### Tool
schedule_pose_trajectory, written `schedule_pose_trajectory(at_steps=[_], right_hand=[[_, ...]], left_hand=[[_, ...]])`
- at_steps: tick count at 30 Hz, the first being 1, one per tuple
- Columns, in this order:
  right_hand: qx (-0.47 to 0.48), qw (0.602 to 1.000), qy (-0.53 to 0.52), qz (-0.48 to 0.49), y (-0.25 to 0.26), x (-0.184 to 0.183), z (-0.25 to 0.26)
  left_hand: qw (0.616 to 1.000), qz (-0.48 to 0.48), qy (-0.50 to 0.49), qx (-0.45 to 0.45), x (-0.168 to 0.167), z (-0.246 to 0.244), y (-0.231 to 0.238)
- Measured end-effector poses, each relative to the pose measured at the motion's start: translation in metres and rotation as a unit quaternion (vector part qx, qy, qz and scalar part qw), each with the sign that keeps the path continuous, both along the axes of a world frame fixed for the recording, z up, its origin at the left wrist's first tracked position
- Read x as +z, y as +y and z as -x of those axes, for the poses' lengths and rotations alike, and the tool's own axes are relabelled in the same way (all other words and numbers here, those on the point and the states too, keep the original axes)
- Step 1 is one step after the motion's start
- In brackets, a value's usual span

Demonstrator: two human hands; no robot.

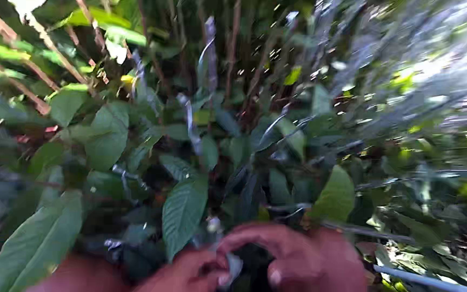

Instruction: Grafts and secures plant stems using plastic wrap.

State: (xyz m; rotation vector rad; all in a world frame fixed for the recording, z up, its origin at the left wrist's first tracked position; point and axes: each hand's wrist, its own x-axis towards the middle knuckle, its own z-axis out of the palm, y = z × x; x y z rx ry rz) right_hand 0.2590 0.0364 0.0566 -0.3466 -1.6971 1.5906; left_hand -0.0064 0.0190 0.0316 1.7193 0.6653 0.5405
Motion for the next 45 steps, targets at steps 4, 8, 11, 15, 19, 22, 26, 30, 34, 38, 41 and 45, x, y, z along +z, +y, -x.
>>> schedule_pose_trajectory(at_steps=[4, 8, 11, 15, 19, 22, 26, 30, 34, 38, 41, 45], right_hand=[[-0.098, 0.994, -0.038, 0.012, 0.005, -0.027, 0.013], [-0.169, 0.973, -0.158, -0.012, -0.012, -0.037, 0.037], [-0.191, 0.962, -0.191, -0.027, -0.024, -0.043, 0.064], [-0.230, 0.966, -0.103, 0.057, -0.040, -0.049, 0.101], [-0.198, 0.975, 0.054, 0.087, -0.043, -0.025, 0.094], [-0.205, 0.960, 0.156, 0.109, -0.044, 0.019, 0.050], [-0.296, 0.926, 0.229, 0.057, -0.047, 0.059, -0.014], [-0.402, 0.876, 0.265, -0.019, -0.026, 0.091, -0.046], [-0.551, 0.805, 0.209, -0.061, 0.023, 0.107, -0.051], [-0.610, 0.776, 0.131, -0.097, 0.063, 0.058, -0.056], [-0.600, 0.784, 0.147, -0.057, 0.072, 0.033, -0.059], [-0.575, 0.804, 0.151, -0.036, 0.082, 0.040, -0.066]], left_hand=[[0.993, -0.116, 0.020, -0.020, -0.005, 0.013, 0.008], [0.992, -0.114, 0.048, -0.025, -0.002, 0.025, -0.004], [0.987, -0.121, 0.106, -0.024, -0.002, 0.034, -0.012], [0.980, -0.110, 0.160, -0.045, -0.003, 0.041, -0.022], [0.985, -0.105, 0.137, -0.016, -0.008, 0.054, -0.032], [0.958, -0.072, 0.271, -0.052, -0.013, 0.065, -0.026], [0.930, -0.069, 0.356, -0.057, -0.022, 0.074, -0.008], [0.985, -0.102, 0.118, 0.076, -0.011, 0.060, 0.003], [0.987, -0.150, -0.044, 0.040, 0.025, -0.012, 0.004], [0.968, -0.216, -0.121, 0.048, 0.059, -0.096, 0.059], [0.984, -0.087, -0.144, 0.052, 0.073, -0.151, 0.121], [0.927, -0.058, -0.175, 0.326, 0.065, -0.201, 0.184]])
